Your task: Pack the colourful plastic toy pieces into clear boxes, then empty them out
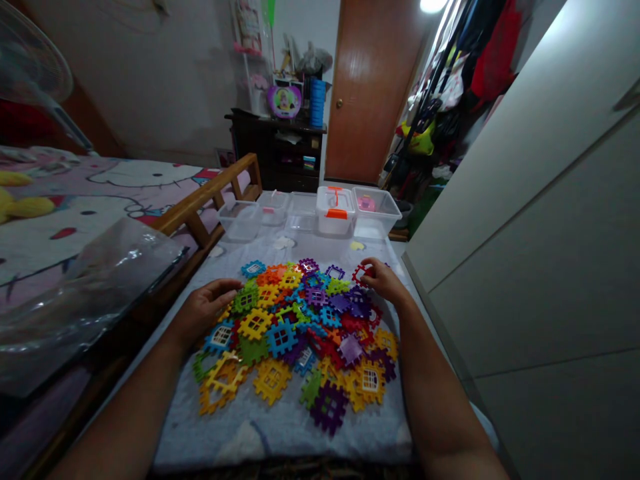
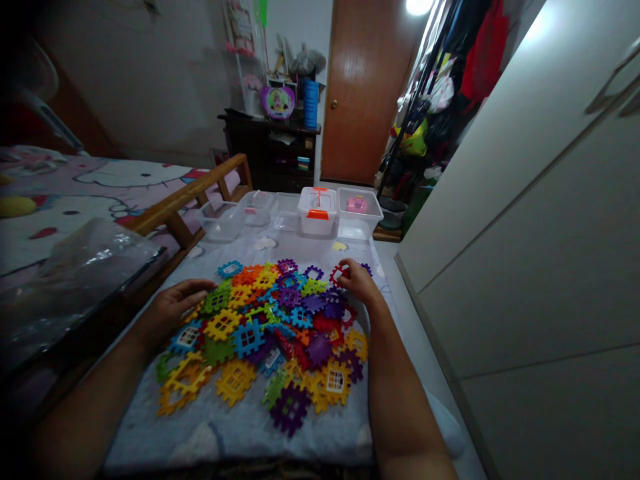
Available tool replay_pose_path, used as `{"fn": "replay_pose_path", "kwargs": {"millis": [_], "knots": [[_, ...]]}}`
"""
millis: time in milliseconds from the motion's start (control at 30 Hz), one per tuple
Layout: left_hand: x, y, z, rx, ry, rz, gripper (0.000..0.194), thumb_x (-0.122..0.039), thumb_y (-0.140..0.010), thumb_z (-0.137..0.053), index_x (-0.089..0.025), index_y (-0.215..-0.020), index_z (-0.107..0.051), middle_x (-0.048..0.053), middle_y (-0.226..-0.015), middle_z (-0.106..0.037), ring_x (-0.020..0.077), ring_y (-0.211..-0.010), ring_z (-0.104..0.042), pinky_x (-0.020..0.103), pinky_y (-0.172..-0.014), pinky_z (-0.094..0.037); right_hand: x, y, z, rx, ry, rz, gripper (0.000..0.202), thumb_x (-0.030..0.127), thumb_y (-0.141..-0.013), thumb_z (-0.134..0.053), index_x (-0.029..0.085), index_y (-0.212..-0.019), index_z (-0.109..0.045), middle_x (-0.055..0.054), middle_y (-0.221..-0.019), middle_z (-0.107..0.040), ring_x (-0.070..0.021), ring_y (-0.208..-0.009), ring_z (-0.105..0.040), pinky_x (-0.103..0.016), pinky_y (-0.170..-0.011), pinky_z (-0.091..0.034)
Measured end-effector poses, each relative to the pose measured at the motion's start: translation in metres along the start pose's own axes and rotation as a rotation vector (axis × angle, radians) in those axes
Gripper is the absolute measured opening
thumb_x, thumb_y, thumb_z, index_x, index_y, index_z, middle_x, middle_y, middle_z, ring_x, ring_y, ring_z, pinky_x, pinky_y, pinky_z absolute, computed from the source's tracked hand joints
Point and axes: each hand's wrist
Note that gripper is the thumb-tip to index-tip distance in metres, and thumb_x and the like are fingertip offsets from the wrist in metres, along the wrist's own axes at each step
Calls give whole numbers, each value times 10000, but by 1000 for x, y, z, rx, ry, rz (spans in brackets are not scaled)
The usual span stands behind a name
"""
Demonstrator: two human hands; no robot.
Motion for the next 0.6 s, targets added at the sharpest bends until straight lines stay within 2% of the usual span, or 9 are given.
{"fn": "replay_pose_path", "kwargs": {"millis": [200,267,333,433,500,600], "knots": [[1,-1,0,1,-1,9,523,-591,-640,-759,-195,-981,-750,91,-1094,-758,317,-1080,-679,391,-1009,-522,-5,-2,-7,-33,10,48,309,213,-792,-609,206,-1098,-643,46,-684,-624,-131,-615,-548,-238,-609,-421],[2,0,0,3,12,11,519,-583,-643,-763,-198,-990,-748,92,-1102,-758,319,-1084,-679,395,-1006,-525,-4,-3,-8,-54,39,73,362,199,-803,-604,203,-1162,-654,16,-780,-656,-133,-637,-555,-253,-647,-448],[4,0,0,0,20,7,515,-577,-644,-765,-198,-993,-747,93,-1103,-759,321,-1083,-681,400,-999,-530,-2,-3,-9,-99,81,107,461,155,-794,-604,193,-1253,-633,-40,-966,-675,-134,-676,-570,-278,-706,-480],[5,-1,0,1,17,0,516,-579,-647,-762,-195,-992,-747,94,-1104,-759,320,-1091,-679,404,-1006,-525,0,-3,-7,-164,151,149,518,112,-779,-613,177,-1293,-618,-116,-1171,-623,-148,-756,-598,-308,-766,-506],[3,-1,0,-2,12,-2,515,-584,-647,-760,-197,-986,-749,93,-1102,-759,321,-1092,-678,407,-1010,-523,2,-2,-1,-179,174,164,441,129,-797,-625,177,-1235,-650,-121,-1170,-624,-161,-807,-614,-310,-778,-510],[0,0,-1,-15,6,-8,515,-591,-632,-765,-198,-964,-754,92,-1081,-765,325,-1081,-681,410,-1003,-527,6,1,11,-135,188,137,295,162,-824,-636,175,-1114,-692,-84,-1032,-685,-164,-808,-625,-296,-769,-499]]}}
Point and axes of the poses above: each hand's wrist, its own y-axis away from the middle knuckle, its own z-axis out of the back of the hand, x = y × z
